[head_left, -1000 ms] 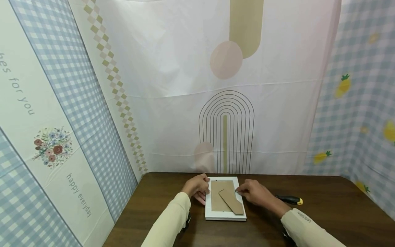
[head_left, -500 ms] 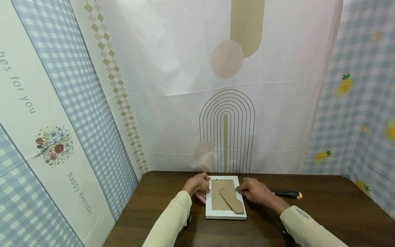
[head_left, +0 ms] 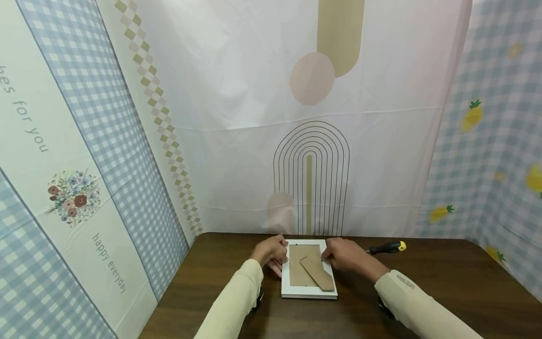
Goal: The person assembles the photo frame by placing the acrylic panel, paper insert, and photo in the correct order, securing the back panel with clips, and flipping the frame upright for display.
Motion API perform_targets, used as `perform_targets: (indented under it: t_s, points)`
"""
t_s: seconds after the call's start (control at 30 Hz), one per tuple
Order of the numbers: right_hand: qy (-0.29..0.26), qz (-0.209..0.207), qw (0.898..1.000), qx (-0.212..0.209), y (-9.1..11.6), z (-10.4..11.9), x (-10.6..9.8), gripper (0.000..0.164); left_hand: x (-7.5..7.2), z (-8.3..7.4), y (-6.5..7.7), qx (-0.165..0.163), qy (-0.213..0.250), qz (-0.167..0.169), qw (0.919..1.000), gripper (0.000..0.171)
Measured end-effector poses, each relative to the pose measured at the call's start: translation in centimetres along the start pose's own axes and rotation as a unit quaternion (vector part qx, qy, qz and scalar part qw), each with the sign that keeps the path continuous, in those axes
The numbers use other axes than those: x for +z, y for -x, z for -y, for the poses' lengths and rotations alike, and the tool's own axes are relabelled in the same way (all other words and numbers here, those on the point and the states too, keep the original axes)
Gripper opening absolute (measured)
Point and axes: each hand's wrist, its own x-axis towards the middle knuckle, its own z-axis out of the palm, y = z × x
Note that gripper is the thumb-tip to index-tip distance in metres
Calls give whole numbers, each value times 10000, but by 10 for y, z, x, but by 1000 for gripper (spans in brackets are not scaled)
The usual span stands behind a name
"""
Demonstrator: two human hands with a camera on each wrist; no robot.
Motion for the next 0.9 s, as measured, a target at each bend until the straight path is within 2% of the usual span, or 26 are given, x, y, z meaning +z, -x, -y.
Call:
perform_targets:
  t_s: [0.13, 0.33, 0.43, 0.5, 0.7, 0.8, 0.9]
  points:
    - [245, 221, 9994, -85, -8, 6, -6, 54, 0, 1, 0, 1, 4, -17, 10000, 54]
    - [217, 490, 9985, -124, -19, 15, -14, 61, -1, 2, 0, -9, 23, -12, 10000, 53]
    - [328, 665, 9972, -29, -24, 23, -18, 64, -1, 3, 0, -19, 21, -28, 10000, 52]
    - [503, 845, 9949, 207, -28, 28, -19, 65, -1, 3, 0, -27, 26, -20, 10000, 50]
    - [1053, 1268, 9818, 944, -41, 41, -20, 53, -1, 0, -1, 6, -41, 71, 10000, 46]
    - [1351, 1346, 9764, 1017, -49, 47, -21, 42, -2, -1, -2, 34, -53, 42, 10000, 49]
    - [1835, 1415, 9687, 888, -56, 54, -22, 29, -3, -2, -1, 27, -36, -7, 10000, 50]
